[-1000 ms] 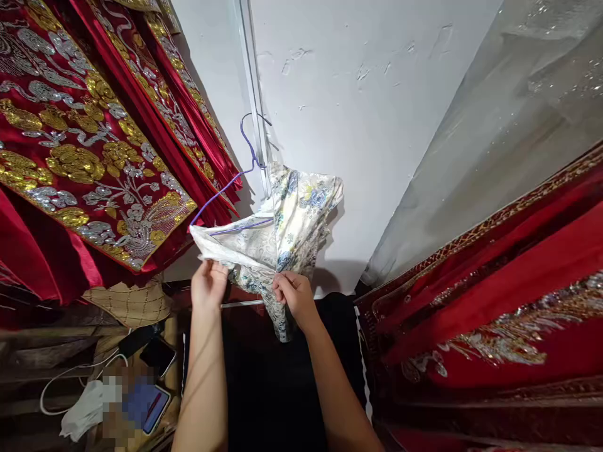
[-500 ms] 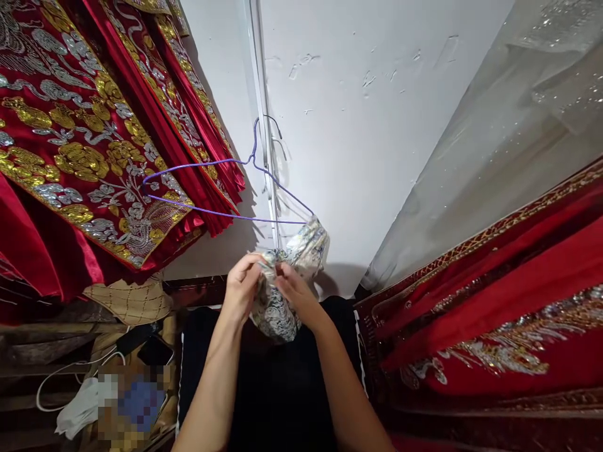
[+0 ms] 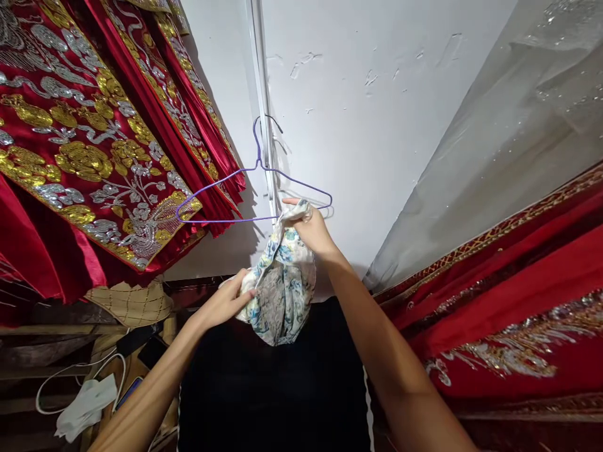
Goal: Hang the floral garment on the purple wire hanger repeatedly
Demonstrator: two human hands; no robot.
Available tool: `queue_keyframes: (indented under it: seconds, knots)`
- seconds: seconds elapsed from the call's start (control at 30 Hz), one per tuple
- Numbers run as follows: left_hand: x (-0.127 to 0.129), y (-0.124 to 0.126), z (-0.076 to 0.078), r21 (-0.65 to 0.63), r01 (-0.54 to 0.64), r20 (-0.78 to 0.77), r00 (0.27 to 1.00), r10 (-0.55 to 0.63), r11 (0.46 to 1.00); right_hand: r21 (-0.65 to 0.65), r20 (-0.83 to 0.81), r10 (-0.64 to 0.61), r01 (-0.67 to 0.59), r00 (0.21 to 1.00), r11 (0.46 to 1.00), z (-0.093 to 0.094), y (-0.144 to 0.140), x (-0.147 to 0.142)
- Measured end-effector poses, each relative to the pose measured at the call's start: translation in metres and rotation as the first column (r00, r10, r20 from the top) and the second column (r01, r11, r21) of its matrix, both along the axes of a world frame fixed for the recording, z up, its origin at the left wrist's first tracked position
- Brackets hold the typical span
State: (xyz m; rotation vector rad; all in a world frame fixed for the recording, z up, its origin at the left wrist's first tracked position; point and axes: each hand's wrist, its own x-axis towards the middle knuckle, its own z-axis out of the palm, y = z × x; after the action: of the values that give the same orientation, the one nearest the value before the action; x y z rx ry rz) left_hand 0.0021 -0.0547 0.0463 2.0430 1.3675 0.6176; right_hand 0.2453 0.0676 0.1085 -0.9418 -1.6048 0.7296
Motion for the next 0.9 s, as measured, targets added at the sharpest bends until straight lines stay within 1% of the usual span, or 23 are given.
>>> queue_keyframes:
  seconds: [0.07,0.13,0.17,0.23,0.3,0.37,0.4,0.47,0.53,0.63,0.7,0.73,0.8,0.83,0.87,0.9]
  knots:
    - [-0.017,-0.002,0.002,0.051,-0.078,-0.134,0.987,0.085,0.996,-0.051,0.076,0.009,-0.005,0.997,0.999,-0.002,0.017,0.001]
    - [-0.032,0.0,0.008,0.12,-0.122,-0.279,0.948,0.151,0.985,-0.072,0.166,0.013,-0.001,0.986,0.997,-0.006,0.024,0.009]
    - [-0.039,0.002,0.011,0.161,-0.124,-0.347,0.921,0.174,0.979,-0.063,0.21,0.01,0.003,0.978,0.998,-0.007,0.024,0.016]
    - [-0.052,0.008,0.019,0.251,-0.089,-0.447,0.872,0.198,0.964,-0.008,0.282,-0.014,0.017,0.959,1.0,-0.002,0.019,0.031]
    - [-0.062,0.019,0.028,0.348,-0.029,-0.468,0.861,0.2,0.937,0.054,0.332,-0.071,0.056,0.941,0.997,0.009,0.011,0.045]
    - [-0.07,0.032,0.038,0.438,0.014,-0.412,0.892,0.187,0.899,0.088,0.365,-0.133,0.108,0.922,0.99,0.022,0.003,0.052]
    - [-0.072,0.038,0.044,0.484,0.009,-0.364,0.911,0.193,0.875,0.094,0.371,-0.156,0.13,0.915,0.987,0.027,0.0,0.053]
    - [-0.071,0.048,0.056,0.564,-0.049,-0.244,0.944,0.223,0.825,0.089,0.359,-0.169,0.146,0.918,0.985,0.033,-0.004,0.051]
    - [-0.064,0.053,0.071,0.618,-0.114,-0.126,0.962,0.241,0.778,0.059,0.321,-0.13,0.117,0.938,0.991,0.031,-0.007,0.046]
    - [-0.047,0.061,0.094,0.668,-0.134,-0.004,0.983,0.184,0.732,-0.016,0.275,-0.003,0.008,0.961,1.0,0.022,-0.014,0.036]
    - [-0.038,0.073,0.106,0.686,-0.158,0.066,0.986,0.155,0.71,-0.028,0.261,0.074,-0.069,0.963,0.997,0.017,-0.021,0.033]
    - [-0.035,0.081,0.11,0.68,-0.169,0.099,0.985,0.139,0.714,-0.01,0.257,0.091,-0.091,0.962,0.996,0.017,-0.024,0.033]
    - [-0.034,0.099,0.115,0.633,-0.16,0.149,0.985,0.084,0.757,0.045,0.247,0.081,-0.095,0.966,0.994,0.018,-0.028,0.039]
    - [-0.034,0.108,0.115,0.601,-0.141,0.163,0.985,0.052,0.787,0.072,0.233,0.043,-0.061,0.972,0.996,0.02,-0.029,0.044]
    - [-0.036,0.115,0.114,0.574,-0.122,0.169,0.985,0.029,0.81,0.099,0.209,-0.029,0.009,0.977,0.995,0.023,-0.028,0.051]
    - [-0.038,0.122,0.113,0.557,-0.112,0.171,0.985,0.018,0.823,0.125,0.182,-0.133,0.111,0.974,0.986,0.026,-0.026,0.059]
